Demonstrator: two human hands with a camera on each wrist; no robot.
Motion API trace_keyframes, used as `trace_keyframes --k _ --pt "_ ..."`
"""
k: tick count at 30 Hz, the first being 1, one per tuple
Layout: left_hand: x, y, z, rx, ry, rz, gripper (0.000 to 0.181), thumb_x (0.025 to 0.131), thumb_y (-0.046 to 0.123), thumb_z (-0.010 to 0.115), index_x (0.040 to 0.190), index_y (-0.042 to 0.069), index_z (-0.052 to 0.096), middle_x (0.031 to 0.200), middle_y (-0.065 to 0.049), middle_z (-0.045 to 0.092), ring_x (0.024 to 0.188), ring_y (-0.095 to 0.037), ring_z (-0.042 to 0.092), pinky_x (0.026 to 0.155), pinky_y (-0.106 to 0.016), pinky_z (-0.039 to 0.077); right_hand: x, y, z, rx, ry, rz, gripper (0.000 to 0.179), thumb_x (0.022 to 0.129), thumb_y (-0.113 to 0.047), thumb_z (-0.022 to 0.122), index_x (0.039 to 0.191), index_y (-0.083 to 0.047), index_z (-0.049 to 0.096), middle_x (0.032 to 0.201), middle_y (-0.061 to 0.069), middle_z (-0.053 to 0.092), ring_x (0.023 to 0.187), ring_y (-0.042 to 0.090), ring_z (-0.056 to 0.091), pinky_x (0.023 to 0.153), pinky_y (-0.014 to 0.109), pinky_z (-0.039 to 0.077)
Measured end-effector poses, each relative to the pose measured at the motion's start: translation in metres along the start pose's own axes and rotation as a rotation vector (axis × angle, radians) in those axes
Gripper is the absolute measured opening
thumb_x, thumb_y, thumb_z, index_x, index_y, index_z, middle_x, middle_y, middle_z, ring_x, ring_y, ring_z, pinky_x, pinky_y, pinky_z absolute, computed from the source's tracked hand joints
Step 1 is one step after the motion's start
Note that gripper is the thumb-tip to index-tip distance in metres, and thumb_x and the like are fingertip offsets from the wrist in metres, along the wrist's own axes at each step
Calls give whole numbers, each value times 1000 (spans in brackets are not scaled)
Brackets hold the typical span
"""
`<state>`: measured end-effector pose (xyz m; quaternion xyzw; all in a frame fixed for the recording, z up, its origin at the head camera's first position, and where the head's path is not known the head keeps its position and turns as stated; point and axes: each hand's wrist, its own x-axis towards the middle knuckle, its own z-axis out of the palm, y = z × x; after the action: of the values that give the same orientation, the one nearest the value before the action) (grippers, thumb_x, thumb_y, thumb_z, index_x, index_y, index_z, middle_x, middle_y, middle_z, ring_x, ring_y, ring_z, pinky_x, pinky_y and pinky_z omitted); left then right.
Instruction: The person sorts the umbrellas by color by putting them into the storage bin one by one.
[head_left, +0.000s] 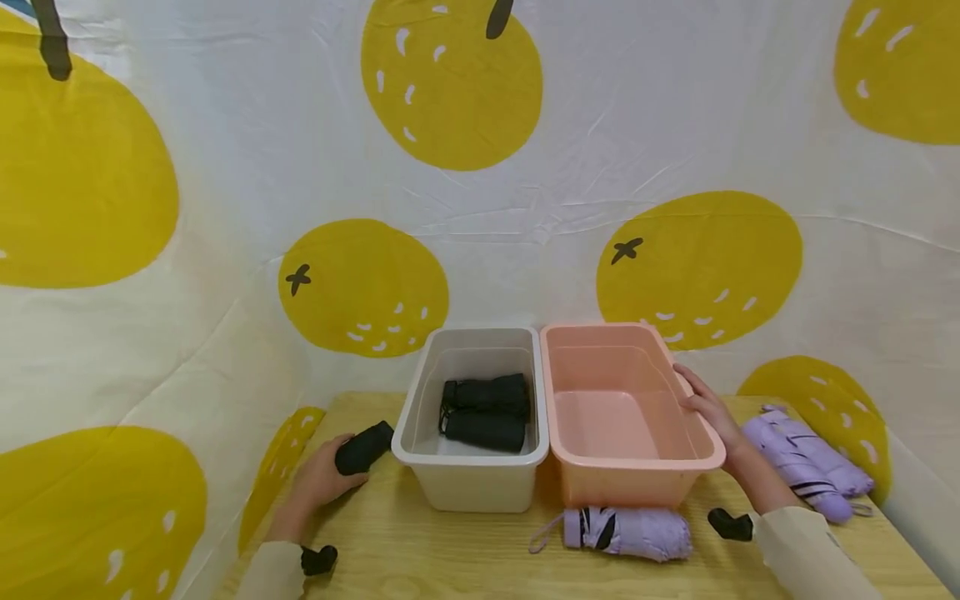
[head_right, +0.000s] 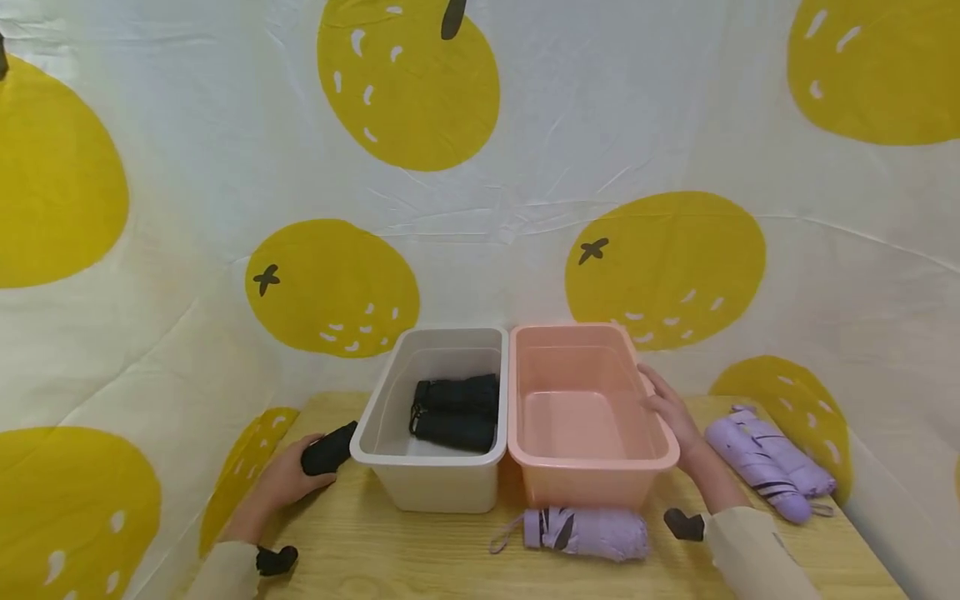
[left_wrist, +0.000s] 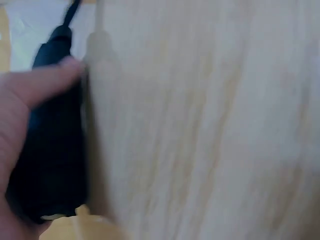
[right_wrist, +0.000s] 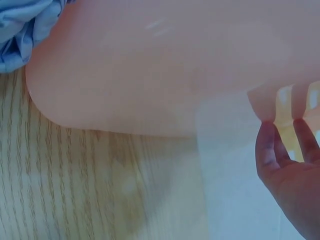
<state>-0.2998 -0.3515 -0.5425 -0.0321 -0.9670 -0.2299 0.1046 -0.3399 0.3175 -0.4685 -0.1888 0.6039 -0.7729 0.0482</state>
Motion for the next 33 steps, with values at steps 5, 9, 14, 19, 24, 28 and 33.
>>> trace_keyframes --k 5,9,14,19,24,28,33 --pt "9 -2 7 -31 43 -98 88 72 59 77 138 8 51 131 -26 54 111 -44 55 88 -59 43 0 -1 -3 -49 5 -6 57 103 -2 32 154 -25 24 130 -11 43 106 8 57 84 27 50" --pt "15 0 8 -75 44 -115 87 73 63 75 140 12 51 134 -25 52 115 -45 52 90 -60 41 0 -2 -6 -69 13 -8 58 103 -3 32 156 -22 20 134 -7 39 107 8 56 84 26 49" --pt "17 1 6 -103 19 -115 84 72 61 77 137 13 54 133 -25 53 114 -45 53 90 -60 41 2 -2 -5 -61 9 10 58 103 -3 32 156 -22 18 137 -3 32 106 6 55 85 26 49" --pt "16 -4 8 -112 -6 -100 86 67 58 82 135 14 55 132 -25 54 113 -44 53 89 -60 42 1 -2 -3 -62 4 15 58 103 -2 31 156 -22 18 136 -4 33 106 6 55 83 25 49" --pt "15 -7 8 -133 0 -106 85 65 59 83 133 15 57 131 -23 55 112 -42 54 88 -59 42 6 0 -5 -59 -13 5 58 102 -5 34 156 -24 20 136 -7 34 108 5 55 84 25 49" --pt "14 -8 3 -153 43 -103 80 66 57 83 131 16 60 129 -20 57 111 -40 55 88 -58 43 10 5 -8 -49 -24 -13 57 101 -6 38 153 -28 27 135 -11 39 108 7 55 85 27 50" --pt "15 -6 -7 -215 51 -88 74 69 48 85 130 15 60 127 -22 57 105 -38 58 85 -53 47 4 4 -4 -38 2 0 58 101 -2 35 153 -26 26 130 -13 44 105 7 57 85 29 50"
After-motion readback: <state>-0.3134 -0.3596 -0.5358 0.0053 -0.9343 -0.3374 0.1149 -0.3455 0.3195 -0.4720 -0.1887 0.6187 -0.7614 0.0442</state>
